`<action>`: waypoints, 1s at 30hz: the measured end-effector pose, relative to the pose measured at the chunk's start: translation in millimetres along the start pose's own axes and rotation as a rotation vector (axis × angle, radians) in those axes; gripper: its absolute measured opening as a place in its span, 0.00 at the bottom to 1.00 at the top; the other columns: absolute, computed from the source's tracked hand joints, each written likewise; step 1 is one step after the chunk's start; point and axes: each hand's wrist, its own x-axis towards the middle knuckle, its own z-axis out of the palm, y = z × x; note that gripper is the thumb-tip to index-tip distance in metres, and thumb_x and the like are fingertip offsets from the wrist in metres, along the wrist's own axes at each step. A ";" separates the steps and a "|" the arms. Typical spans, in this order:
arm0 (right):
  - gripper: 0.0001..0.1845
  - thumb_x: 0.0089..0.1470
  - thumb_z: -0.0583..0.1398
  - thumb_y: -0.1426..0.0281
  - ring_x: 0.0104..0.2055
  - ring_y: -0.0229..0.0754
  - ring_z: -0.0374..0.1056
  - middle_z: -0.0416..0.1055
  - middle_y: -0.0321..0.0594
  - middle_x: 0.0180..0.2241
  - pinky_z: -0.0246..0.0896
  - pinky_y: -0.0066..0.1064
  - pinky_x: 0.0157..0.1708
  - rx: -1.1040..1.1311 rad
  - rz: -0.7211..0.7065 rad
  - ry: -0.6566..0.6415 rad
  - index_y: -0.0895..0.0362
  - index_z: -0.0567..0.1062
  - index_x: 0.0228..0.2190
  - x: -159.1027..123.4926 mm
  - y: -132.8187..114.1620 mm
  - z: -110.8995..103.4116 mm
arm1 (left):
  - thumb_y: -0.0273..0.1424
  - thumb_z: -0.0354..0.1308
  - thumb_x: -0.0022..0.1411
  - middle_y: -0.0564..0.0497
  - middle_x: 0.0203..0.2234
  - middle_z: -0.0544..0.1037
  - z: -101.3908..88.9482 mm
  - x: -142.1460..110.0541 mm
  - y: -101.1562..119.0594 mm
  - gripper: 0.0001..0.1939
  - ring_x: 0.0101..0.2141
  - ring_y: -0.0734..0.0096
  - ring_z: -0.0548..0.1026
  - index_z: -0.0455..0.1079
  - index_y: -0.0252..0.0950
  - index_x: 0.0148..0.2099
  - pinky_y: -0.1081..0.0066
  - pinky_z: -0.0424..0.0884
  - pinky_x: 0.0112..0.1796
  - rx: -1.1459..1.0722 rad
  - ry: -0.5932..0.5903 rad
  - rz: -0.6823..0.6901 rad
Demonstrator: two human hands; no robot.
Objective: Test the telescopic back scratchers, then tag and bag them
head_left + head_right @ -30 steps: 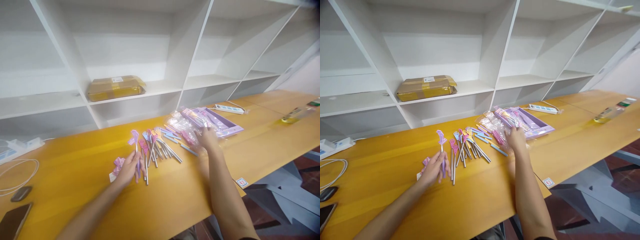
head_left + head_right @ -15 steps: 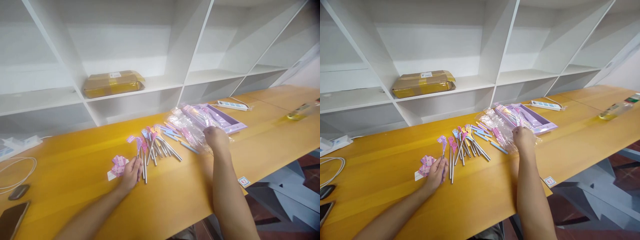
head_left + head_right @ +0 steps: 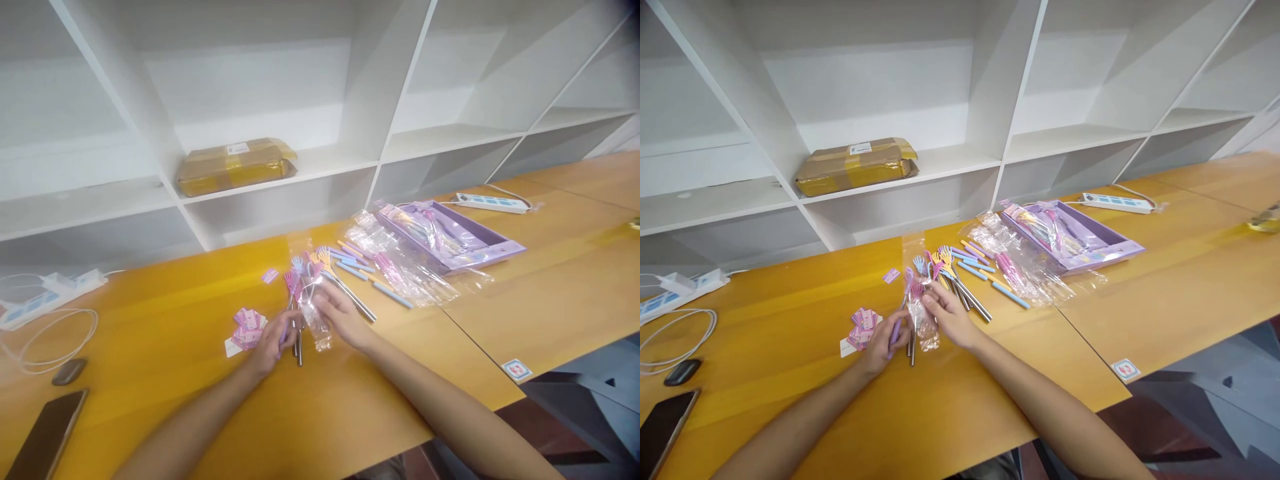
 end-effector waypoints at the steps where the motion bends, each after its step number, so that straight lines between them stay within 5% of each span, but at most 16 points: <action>1: 0.30 0.69 0.59 0.46 0.24 0.37 0.59 0.63 0.31 0.27 0.59 0.30 0.24 -0.026 -0.002 -0.046 0.48 0.71 0.63 -3.4 1.7 5.3 | 0.58 0.48 0.75 0.59 0.21 0.60 -1.0 -1.1 -0.3 0.32 0.21 0.76 0.52 0.76 0.36 0.55 0.72 0.52 0.25 0.037 -0.042 0.005; 6: 0.27 0.70 0.57 0.46 0.29 0.40 0.62 0.65 0.33 0.29 0.62 0.31 0.30 -0.146 -0.052 -0.059 0.51 0.74 0.58 -9.6 8.9 16.3 | 0.50 0.64 0.69 0.53 0.31 0.72 2.3 -1.3 4.3 0.20 0.33 0.68 0.68 0.73 0.37 0.41 0.68 0.66 0.39 0.286 0.064 0.039; 11: 0.25 0.68 0.58 0.43 0.23 0.36 0.55 0.63 0.29 0.27 0.56 0.28 0.22 0.065 0.070 0.059 0.50 0.73 0.49 -2.9 24.6 21.0 | 0.46 0.59 0.72 0.53 0.32 0.70 5.6 -3.7 8.2 0.16 0.33 0.68 0.68 0.71 0.38 0.40 0.69 0.66 0.39 0.369 0.015 0.030; 16: 0.29 0.65 0.61 0.42 0.42 0.44 0.69 0.73 0.40 0.36 0.67 0.38 0.48 -0.095 -0.052 -0.096 0.55 0.78 0.31 3.8 25.3 15.1 | 0.44 0.59 0.73 0.53 0.31 0.71 7.5 -8.4 9.7 0.15 0.32 0.68 0.68 0.73 0.39 0.39 0.68 0.67 0.37 0.492 -0.080 0.052; 18: 0.27 0.67 0.60 0.44 0.41 0.44 0.69 0.72 0.39 0.36 0.67 0.38 0.48 -0.025 -0.077 -0.005 0.54 0.77 0.32 6.8 18.8 6.6 | 0.43 0.58 0.74 0.51 0.34 0.73 6.9 -6.4 14.1 0.14 0.34 0.67 0.71 0.73 0.39 0.40 0.67 0.69 0.40 0.472 -0.005 0.115; 22: 0.23 0.71 0.56 0.45 0.32 0.41 0.67 0.69 0.36 0.34 0.67 0.34 0.36 0.202 -0.255 0.299 0.51 0.70 0.35 11.2 -1.0 -19.4 | 0.42 0.57 0.76 0.47 0.41 0.79 -1.9 5.0 30.4 0.12 0.41 0.64 0.76 0.73 0.40 0.43 0.65 0.73 0.46 0.359 0.323 0.291; 24: 0.24 0.72 0.55 0.47 0.26 0.39 0.62 0.65 0.34 0.29 0.62 0.32 0.29 0.094 -0.380 0.352 0.51 0.68 0.33 8.7 -10.6 -29.4 | 0.42 0.58 0.76 0.47 0.42 0.81 -9.0 10.7 38.8 0.12 0.41 0.64 0.78 0.73 0.40 0.46 0.64 0.75 0.45 0.298 0.457 0.343; 30: 0.28 0.78 0.45 0.53 0.33 0.42 0.68 0.72 0.41 0.33 0.62 0.33 0.35 -0.639 -0.460 -0.061 0.53 0.77 0.39 -13.4 -21.9 -13.3 | 0.45 0.62 0.72 0.44 0.42 0.84 -15.0 11.7 58.5 0.15 0.42 0.60 0.83 0.75 0.37 0.44 0.62 0.79 0.46 0.291 0.526 0.276</action>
